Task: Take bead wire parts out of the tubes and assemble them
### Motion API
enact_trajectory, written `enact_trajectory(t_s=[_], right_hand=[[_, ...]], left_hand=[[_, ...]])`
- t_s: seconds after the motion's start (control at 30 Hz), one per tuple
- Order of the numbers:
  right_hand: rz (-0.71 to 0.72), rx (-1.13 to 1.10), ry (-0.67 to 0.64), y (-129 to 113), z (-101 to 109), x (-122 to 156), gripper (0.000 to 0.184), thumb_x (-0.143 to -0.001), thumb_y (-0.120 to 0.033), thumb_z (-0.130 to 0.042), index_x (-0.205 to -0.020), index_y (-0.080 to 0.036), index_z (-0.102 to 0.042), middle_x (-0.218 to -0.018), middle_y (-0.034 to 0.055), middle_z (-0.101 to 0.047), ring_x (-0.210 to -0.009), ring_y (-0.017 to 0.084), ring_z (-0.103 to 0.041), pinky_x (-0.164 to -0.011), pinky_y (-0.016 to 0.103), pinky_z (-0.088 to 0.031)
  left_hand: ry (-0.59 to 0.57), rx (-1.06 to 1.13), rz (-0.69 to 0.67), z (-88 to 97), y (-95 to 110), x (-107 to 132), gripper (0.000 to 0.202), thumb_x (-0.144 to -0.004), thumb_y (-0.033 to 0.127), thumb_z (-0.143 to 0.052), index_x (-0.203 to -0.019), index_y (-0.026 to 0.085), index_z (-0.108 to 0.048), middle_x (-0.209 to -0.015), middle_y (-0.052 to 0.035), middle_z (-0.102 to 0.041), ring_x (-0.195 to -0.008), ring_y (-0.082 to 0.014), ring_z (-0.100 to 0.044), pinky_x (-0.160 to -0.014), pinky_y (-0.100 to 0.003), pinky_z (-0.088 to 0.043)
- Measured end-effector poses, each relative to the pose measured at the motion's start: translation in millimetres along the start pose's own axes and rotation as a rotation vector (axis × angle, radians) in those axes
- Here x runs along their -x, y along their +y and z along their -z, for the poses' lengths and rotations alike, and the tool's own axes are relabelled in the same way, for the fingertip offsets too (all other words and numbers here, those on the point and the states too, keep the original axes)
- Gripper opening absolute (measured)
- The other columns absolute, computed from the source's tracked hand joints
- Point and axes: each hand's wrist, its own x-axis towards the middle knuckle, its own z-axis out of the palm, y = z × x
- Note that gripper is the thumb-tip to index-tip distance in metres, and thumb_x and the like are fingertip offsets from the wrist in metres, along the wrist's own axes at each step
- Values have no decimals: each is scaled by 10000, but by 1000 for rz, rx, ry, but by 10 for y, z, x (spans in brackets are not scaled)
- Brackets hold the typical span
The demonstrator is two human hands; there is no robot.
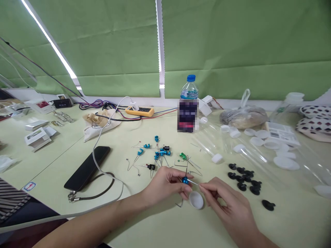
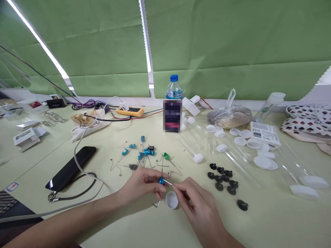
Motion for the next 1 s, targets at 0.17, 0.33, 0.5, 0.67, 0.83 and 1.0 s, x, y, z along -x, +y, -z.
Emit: enact_trajectory(t_s=[0.17, 0.33, 0.5, 0.67, 0.83, 1.0], right_hand=[[-284, -174, -64, -64, -12, -20, 226, -913, -351, -507, -754, -211, -585, -593, -28, -529, -494, 102, -480, -446, 210, -378], [-558, -423, -156, -130, 5, -80, 322, -871, -477, -531, -721, -196, -580, -503, -47, -500, -436, 87, -434, -384, 185, -355], [-355, -197, -132, -134, 19, -29, 248, -910, -389, -499, -761, -211, -588, -568, -40, -520, -458, 88, -461, -410, 184, -388], [79, 188, -99, -79, 51, 33, 208, -952, -209, -419, -841, -211, -594, -641, -15, -536, -503, 104, -495, -460, 224, -404], [609, 443, -16, -26, 192, 8, 282, -937, -136, -420, -1147, -195, -599, -817, 58, -692, -749, 197, -635, -645, 306, -508], [391, 332, 58, -117, 244, -83, 281, -936, -268, -475, -1207, -254, -546, -1077, 80, -654, -977, 236, -624, -779, 334, -534]], left_hand=[[24, -169, -135, -11, 0, 31, 260, -732, 222, -726, -979, 143, -719, -753, -23, -674, -600, -140, -682, -608, -236, -563], [-13, -338, -251, 9, 21, 33, 146, -792, 197, -663, -912, 155, -733, -830, -31, -668, -590, -112, -664, -623, -226, -558], [-46, -389, -226, -7, 69, 73, 185, -843, 260, -612, -948, 148, -714, -848, -39, -671, -580, -101, -650, -607, -210, -536], [-94, -304, -116, -18, 96, 92, 317, -889, 371, -533, -812, 104, -684, -730, -39, -645, -563, -118, -647, -549, -210, -507], [-265, -55, 78, -2, 105, 56, 393, -847, 456, -564, -717, 89, -619, -637, -39, -609, -445, -104, -582, -415, -201, -466], [-200, -193, -46, 9, 194, 72, 361, -884, 420, -522, -756, 98, -622, -578, -13, -572, -446, -89, -551, -442, -189, -458]])
